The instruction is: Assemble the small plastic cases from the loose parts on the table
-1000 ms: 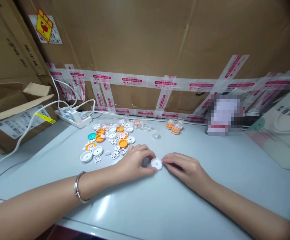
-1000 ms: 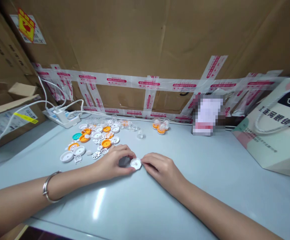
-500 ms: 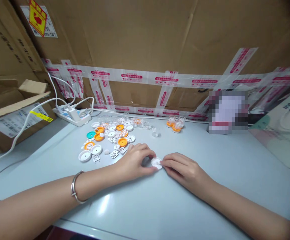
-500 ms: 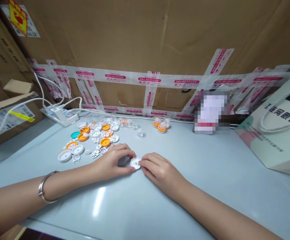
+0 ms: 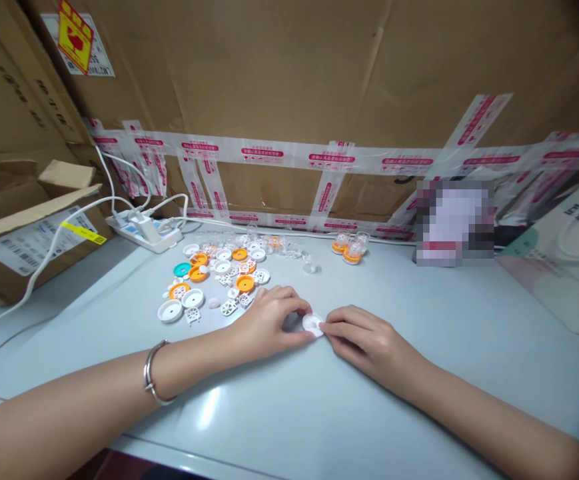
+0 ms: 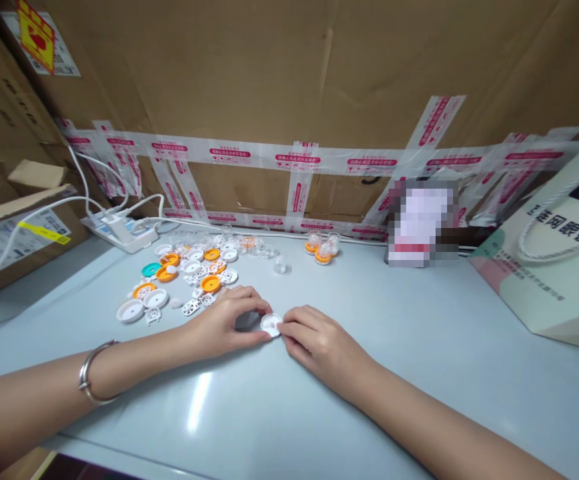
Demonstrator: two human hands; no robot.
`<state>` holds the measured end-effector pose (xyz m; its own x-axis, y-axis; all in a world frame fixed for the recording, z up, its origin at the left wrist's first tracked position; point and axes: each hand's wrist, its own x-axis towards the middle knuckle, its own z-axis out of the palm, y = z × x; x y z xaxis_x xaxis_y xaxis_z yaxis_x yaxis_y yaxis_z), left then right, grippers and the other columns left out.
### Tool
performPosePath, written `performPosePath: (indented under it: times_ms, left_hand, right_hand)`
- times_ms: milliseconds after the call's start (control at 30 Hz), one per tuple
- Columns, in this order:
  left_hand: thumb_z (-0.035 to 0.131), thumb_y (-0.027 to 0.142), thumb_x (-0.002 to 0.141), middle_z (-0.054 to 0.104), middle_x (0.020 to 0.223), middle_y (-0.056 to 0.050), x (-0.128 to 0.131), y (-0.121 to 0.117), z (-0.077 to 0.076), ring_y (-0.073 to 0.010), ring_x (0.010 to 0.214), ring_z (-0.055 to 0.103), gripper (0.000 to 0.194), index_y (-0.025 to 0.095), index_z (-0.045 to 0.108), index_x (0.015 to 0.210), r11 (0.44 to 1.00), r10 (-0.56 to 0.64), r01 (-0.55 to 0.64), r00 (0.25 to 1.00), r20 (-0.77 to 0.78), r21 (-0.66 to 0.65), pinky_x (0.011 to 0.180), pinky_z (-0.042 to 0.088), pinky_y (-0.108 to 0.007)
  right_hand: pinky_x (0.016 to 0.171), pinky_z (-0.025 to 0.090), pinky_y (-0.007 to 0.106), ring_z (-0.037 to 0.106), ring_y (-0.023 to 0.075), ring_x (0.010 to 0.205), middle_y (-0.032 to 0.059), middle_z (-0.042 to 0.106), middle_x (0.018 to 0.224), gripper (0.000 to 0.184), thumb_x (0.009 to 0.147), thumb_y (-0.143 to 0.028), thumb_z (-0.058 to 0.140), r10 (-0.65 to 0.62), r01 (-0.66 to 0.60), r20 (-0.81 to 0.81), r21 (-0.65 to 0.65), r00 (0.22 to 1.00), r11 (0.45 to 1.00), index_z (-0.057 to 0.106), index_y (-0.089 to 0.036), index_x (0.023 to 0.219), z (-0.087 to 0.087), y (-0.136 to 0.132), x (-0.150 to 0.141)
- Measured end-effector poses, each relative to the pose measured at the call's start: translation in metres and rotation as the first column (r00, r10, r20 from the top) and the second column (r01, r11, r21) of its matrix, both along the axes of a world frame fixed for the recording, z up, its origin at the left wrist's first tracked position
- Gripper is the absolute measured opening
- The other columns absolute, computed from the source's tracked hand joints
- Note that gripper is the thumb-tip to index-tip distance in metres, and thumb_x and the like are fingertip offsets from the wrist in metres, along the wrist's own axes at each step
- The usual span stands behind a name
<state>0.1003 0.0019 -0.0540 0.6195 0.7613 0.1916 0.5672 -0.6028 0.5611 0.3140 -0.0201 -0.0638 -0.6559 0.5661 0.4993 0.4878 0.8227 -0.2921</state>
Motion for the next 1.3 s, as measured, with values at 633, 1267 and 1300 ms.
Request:
performPosePath:
  times_ms: [633, 1267, 1300]
  left_hand:
    - [0.06, 0.034, 0.081, 0.06, 0.097, -0.003, -0.001, -0.001, 0.001, -0.0188, 0.093, 0.053, 0.025, 0.022, 0.061, 0.103, 1.0, -0.023, 0.023, 1.0, 0.005, 0.01, 0.082, 0.035, -0.032]
    - [0.065, 0.046, 0.075, 0.062, 0.093, -0.004, -0.002, 0.001, -0.002, -0.0195, 0.091, 0.055, 0.035, 0.022, 0.064, 0.101, 0.999, -0.001, 0.0, 1.0, 0.01, 0.034, 0.079, 0.036, -0.031]
    - [0.065, 0.047, 0.074, 0.062, 0.094, -0.004, -0.002, 0.001, -0.004, -0.0197, 0.09, 0.055, 0.036, 0.023, 0.064, 0.101, 0.999, 0.001, -0.001, 1.0, 0.009, 0.039, 0.079, 0.036, -0.031]
  right_hand:
    - [0.078, 0.05, 0.027, 0.063, 0.0163, 0.086, 0.0054, 0.067, 0.093, 0.015, 0.078, -0.018, 0.062, -0.107, 0.044, -0.156, -0.359, 0.982, 0.932, 0.063, -0.02, 0.093, 0.006, 0.005, -0.004]
    - [0.085, 0.049, 0.033, 0.062, 0.0193, 0.094, 0.0043, 0.066, 0.101, 0.027, 0.076, -0.02, 0.061, -0.149, 0.086, -0.09, -0.493, 0.985, 0.866, 0.058, -0.021, 0.103, 0.009, 0.007, -0.005]
    - [0.086, 0.048, 0.034, 0.061, 0.0196, 0.096, 0.0046, 0.065, 0.102, 0.028, 0.076, -0.02, 0.061, -0.149, 0.087, -0.087, -0.49, 0.985, 0.867, 0.058, -0.021, 0.104, 0.009, 0.007, -0.006]
